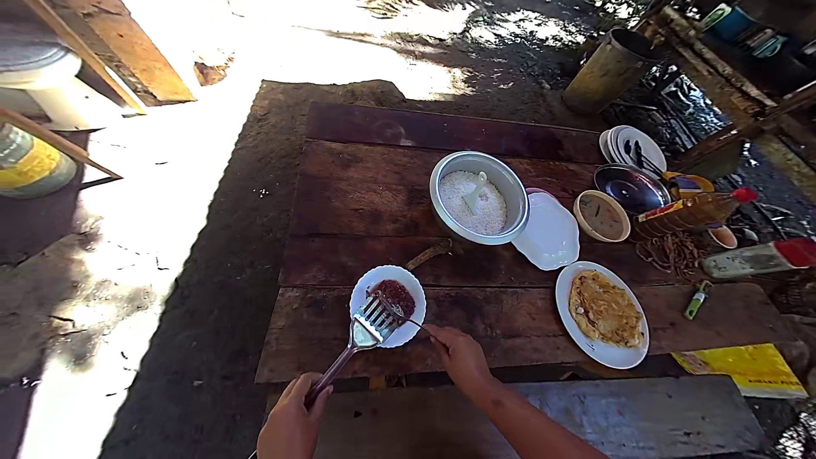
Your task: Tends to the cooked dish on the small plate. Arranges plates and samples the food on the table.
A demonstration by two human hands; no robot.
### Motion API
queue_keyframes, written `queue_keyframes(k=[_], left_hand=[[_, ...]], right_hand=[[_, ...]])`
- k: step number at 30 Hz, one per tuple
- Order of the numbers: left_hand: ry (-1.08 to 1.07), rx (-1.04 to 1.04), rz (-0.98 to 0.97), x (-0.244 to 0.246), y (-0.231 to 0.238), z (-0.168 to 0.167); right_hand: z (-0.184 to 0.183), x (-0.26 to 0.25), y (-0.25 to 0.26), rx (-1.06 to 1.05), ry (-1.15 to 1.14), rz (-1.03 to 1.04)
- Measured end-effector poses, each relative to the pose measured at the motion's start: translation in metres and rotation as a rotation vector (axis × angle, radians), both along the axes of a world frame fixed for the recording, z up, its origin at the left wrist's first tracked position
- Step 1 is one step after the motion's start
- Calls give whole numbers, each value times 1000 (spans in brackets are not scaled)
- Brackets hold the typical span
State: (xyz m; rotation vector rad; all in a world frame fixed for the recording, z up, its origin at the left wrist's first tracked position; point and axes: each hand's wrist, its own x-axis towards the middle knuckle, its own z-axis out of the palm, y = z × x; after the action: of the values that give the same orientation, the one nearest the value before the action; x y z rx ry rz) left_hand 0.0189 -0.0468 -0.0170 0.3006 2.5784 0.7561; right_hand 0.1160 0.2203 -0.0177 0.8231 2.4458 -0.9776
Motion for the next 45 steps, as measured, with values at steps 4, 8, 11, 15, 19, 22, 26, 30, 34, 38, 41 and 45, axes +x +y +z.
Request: queue_keyframes(k=[4,8,11,15,19,22,26,30,34,38,41,45], left_hand=[[3,-53,-21,4,3,-3],[68,-18,-6,5,9,-6],[88,16,1,6,12,-9],[106,32,15,5,11,-12],[153,41,18,6,8,-11],[139,51,31,5,7,-11],[130,55,45,4,1,-14],[119,73,46,3,-3,-14],[119,93,17,3,-10,-16],[95,103,26,0,-8,-13],[113,93,23,2,-6,-14],[120,75,4,3,-2,-15]], right_hand=[[-3,-16,15,34,-173,-8],[2,-20,8,2,-47,55],[-7,-26,12,-13,-133,33],[-8,-28,13,-15,-99,-5],[-11,-25,13,-33,-147,-2],[-12,-20,17,-38,-82,-49],[-13,-7,12,-49,-50,13],[-20,-5,21,-44,-91,-25],[-17,-10,23,-81,-66,39],[-15,-19,29,-62,-66,-7],[-7,-19,19,-92,-12,53],[-13,-22,18,-81,-154,55]])
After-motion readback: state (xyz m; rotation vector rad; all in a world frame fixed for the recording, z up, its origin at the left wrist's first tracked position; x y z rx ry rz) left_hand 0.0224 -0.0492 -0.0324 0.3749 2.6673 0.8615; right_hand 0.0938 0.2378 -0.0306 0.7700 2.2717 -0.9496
